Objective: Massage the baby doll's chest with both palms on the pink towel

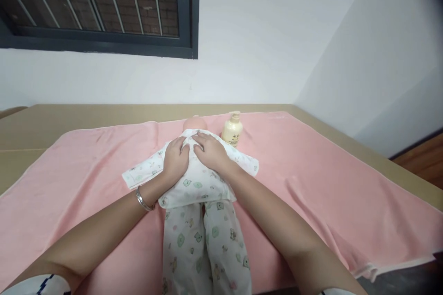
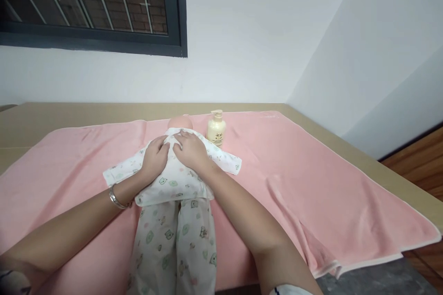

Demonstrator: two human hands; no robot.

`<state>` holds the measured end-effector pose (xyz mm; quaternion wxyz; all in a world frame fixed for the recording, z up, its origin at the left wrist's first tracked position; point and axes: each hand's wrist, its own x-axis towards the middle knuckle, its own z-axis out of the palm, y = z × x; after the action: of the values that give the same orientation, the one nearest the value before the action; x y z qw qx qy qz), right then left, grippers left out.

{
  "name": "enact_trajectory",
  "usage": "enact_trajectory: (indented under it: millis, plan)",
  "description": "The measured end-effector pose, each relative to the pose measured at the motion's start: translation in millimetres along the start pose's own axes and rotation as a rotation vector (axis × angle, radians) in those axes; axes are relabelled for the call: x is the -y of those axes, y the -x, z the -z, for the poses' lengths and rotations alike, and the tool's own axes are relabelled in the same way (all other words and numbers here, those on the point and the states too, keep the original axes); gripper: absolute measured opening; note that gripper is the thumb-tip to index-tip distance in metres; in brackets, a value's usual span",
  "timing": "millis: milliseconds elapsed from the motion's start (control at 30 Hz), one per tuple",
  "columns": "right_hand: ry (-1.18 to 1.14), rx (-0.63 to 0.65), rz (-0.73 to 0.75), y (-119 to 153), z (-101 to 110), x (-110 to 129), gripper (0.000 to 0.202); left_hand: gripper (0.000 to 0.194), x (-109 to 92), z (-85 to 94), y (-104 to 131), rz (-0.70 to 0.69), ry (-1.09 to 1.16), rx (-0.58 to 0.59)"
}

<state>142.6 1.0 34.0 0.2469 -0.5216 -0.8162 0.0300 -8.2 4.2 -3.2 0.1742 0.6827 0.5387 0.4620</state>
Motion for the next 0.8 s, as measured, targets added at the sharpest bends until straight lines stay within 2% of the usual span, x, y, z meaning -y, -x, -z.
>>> enact_trajectory:
  millis: [167, 267, 367, 400, 467, 567, 633, 700, 767, 800]
  plan:
    - [0.176, 0.042, -0.129, 9.5, 6.1, 20.2, 0.045, 0.04, 3.3, -2.4, 6.9, 0.007, 0.066, -0.046]
    - [0.221, 0.06, 0.002, 14.4, 2.6, 29.5, 0.046, 0.041, 4.9, -3.5, 8.1, 0.023, 0.136, -0.082]
    - [0.107, 0.128, 0.128, 9.1, 2.7, 19.4, 0.046, 0.044, 5.9, -4.9, 8.6, 0.025, 0.13, -0.09]
    - [0.071, 0.141, 0.104, 6.3, 3.9, 13.8, 0.047, 0.045, 6.2, -5.8, 8.7, 0.021, 0.118, -0.093]
    - [0.059, 0.146, -0.038, 2.8, 6.9, 6.3, 0.053, 0.045, 7.1, -8.1, 9.0, 0.006, 0.099, -0.113]
    - [0.171, 0.127, -0.242, 8.4, 7.7, 14.3, 0.059, 0.045, 9.5, -12.0, 9.2, -0.022, 0.104, -0.166]
    - [0.232, 0.123, -0.173, 16.5, 5.4, 27.1, 0.056, 0.045, 11.3, -13.8, 9.3, -0.037, 0.116, -0.192]
    - [0.207, 0.145, 0.016, 21.1, 3.5, 33.9, 0.053, 0.045, 12.8, -14.5, 9.3, -0.048, 0.124, -0.206]
    - [0.117, 0.192, 0.172, 18.3, 3.9, 28.2, 0.051, 0.046, 13.3, -14.3, 9.5, -0.059, 0.125, -0.211]
    - [0.065, 0.211, 0.204, 14.6, 5.0, 21.2, 0.048, 0.046, 13.3, -14.1, 9.8, -0.067, 0.122, -0.213]
